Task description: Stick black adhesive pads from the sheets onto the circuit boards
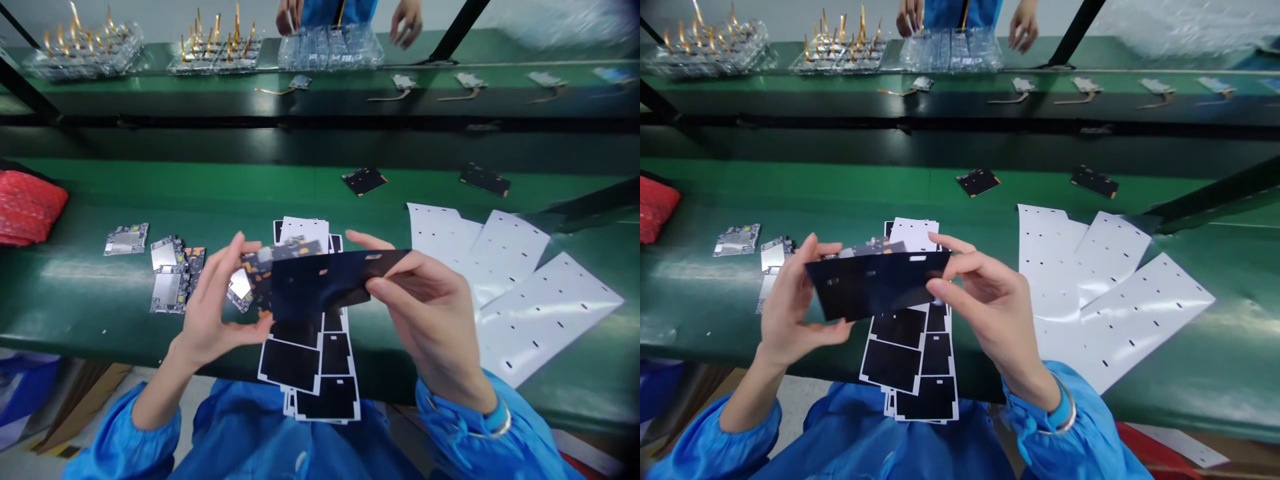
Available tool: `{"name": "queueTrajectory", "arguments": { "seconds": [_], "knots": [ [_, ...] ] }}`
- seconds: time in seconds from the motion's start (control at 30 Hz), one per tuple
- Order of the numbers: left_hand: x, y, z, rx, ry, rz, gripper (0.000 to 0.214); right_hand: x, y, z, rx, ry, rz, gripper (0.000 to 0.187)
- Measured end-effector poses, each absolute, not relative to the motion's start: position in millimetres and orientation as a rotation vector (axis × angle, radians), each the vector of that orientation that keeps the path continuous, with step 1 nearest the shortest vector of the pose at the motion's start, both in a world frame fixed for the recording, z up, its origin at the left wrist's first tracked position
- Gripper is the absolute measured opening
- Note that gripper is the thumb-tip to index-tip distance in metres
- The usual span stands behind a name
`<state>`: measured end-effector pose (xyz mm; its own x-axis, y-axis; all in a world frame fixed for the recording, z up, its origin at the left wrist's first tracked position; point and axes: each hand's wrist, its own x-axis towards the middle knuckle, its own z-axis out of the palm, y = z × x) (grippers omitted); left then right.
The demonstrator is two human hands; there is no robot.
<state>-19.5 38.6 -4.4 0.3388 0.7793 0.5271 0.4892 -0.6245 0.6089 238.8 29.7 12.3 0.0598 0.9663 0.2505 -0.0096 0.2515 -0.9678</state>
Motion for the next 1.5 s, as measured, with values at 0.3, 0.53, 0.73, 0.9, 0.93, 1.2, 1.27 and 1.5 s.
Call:
{"name": "queueTrajectory", "arguments": {
  "seconds": [0.3,0.53,0.73,0.9,0.93,1.2,1.27,1.5],
  "knots": [
    [-7,30,16,2.201,0.9,1.216,0.106,243,13,30,-1.031,-1.513,0.911,0.018],
    [-8,32,16,2.147,0.823,1.154,0.105,252,9,35,-1.095,-1.522,0.915,0.017],
    [-7,33,18,2.167,0.819,1.163,0.103,254,8,34,-1.124,-1.473,0.949,0.016],
    [-6,33,18,2.176,0.836,1.158,0.101,254,7,35,-1.114,-1.465,0.974,0.016],
    [-6,33,18,2.182,0.842,1.154,0.102,254,7,35,-1.114,-1.461,0.979,0.016],
    [-5,36,16,2.217,0.848,1.178,0.099,257,6,32,-1.116,-1.389,1.008,0.016],
    [-4,37,15,2.219,0.846,1.191,0.1,258,6,30,-1.116,-1.33,1.025,0.014],
    [-2,34,14,2.206,0.828,1.181,0.104,249,7,33,-1.102,-1.437,0.963,0.016]
  ]
}}
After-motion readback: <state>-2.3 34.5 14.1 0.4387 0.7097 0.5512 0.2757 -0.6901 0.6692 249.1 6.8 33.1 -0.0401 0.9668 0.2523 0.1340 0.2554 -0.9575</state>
